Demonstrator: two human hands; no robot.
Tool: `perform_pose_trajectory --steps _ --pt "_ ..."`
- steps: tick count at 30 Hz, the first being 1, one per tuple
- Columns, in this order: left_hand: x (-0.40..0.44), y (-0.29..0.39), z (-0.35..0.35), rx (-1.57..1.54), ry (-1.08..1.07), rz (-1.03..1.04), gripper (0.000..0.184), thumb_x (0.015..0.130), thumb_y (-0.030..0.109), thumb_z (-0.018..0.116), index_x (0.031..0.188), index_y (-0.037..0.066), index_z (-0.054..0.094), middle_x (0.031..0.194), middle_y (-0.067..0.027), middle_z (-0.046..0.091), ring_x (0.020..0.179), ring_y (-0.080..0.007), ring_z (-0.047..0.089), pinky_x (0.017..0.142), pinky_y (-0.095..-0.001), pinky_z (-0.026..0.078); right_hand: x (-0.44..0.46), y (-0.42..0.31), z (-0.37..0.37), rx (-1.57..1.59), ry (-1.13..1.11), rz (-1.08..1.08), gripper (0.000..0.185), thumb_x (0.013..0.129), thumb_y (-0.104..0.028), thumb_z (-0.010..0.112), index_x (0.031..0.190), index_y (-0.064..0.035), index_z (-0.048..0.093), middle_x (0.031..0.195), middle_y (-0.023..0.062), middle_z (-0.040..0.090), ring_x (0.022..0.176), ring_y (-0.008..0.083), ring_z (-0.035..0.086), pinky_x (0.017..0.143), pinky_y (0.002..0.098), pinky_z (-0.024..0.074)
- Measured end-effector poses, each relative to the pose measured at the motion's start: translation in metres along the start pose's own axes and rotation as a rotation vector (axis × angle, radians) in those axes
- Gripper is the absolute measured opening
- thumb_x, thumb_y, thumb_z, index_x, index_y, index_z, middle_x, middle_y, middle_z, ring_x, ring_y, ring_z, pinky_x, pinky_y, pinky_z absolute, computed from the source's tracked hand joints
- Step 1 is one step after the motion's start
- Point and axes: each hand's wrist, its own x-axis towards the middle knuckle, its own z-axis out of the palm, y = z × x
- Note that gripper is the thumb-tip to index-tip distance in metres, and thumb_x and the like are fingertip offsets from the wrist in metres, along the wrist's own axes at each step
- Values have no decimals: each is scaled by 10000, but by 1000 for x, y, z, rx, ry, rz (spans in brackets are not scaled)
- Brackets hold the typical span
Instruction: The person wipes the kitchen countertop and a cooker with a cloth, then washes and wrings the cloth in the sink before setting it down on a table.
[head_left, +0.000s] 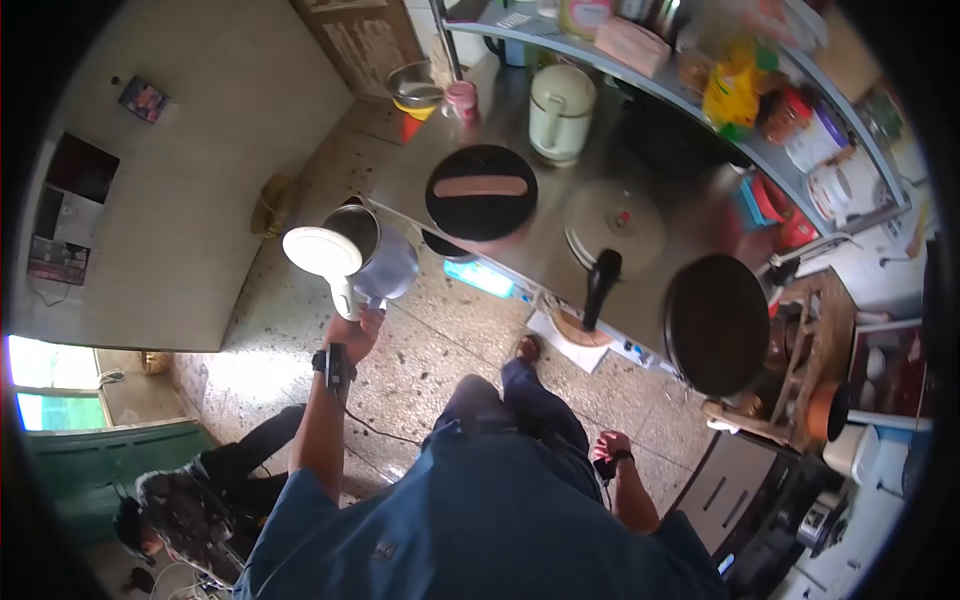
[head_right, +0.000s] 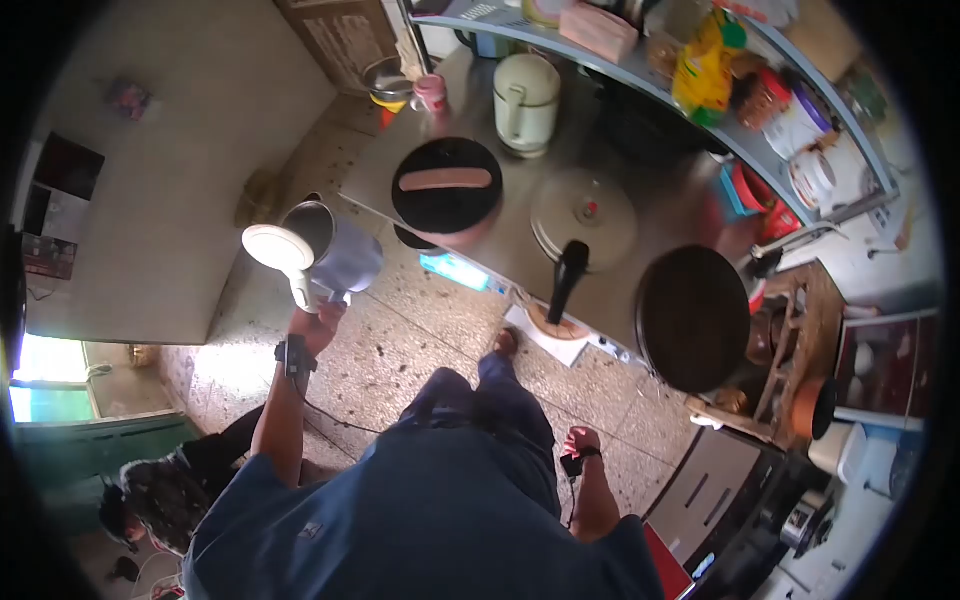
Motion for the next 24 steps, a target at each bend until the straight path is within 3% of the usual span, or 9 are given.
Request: perform_pose_trajectory --steps 1,3,5,9,17,19,21,23,24 --pt "10 13 7 2 5 10 215 937 201 531 1033 14 483 813 -54 518 675 -106 581 566 -202 530 17 -27 0 442 -107 77 216 905 -305 449 772 -139 490 670 7 415 549 180 406 414 338 311" --pt "34 36 14 89 13 57 185 939 199 534 1002 28 498 815 -50 518 676 -87 577 536 -175 517 6 -126 62 46 433 1 223 894 -332 441 769 -149 464 671 -8 396 550 164 396 418 284 297" --pt "51 51 36 49 83 18 163 943 209 541 938 49 513 816 -44 512 640 -73 562 496 -152 494 47 -132 24 552 81 5 161 901 -259 525 925 -103 558 747 12 545 599 158 527 456 293 415" --pt "104 102 43 41 59 -39 263 949 197 520 988 -56 458 787 -51 509 596 -81 557 493 -172 519 26 -206 93 62 484 -19 271 924 -282 558 1097 -78 603 886 75 648 682 215 630 512 320 496" --pt "208 179 78 108 75 -225 217 928 175 500 976 -35 468 713 -28 511 567 -94 560 479 -186 515 17 -108 135 496 376 145 93 879 -138 596 853 -60 554 652 61 520 479 163 549 354 303 417" --pt "231 197 86 67 103 -340 265 930 182 501 1018 -66 467 729 -46 530 574 -109 574 504 -208 545 11 -142 197 441 693 231 150 881 -93 575 767 -82 478 591 37 424 409 149 445 317 298 326" --pt "260 211 81 55 79 -393 288 934 189 501 1046 -74 469 747 -62 539 585 -117 579 518 -218 555 23 -114 208 413 621 200 138 909 -218 553 860 -98 599 691 100 570 494 233 584 395 361 432" --pt "279 224 78 52 65 -467 312 937 195 500 1075 -83 471 765 -77 547 596 -126 584 532 -227 566 69 -19 169 902 -105 -23 258 917 -340 519 979 -121 641 750 121 620 576 275 639 449 431 482" --pt "288 230 75 165 60 -384 322 942 201 495 1098 -81 474 798 -88 554 637 -134 593 536 -235 569 65 -52 194 335 230 -63 287 915 -381 502 970 -133 638 750 110 621 575 268 637 449 448 480"
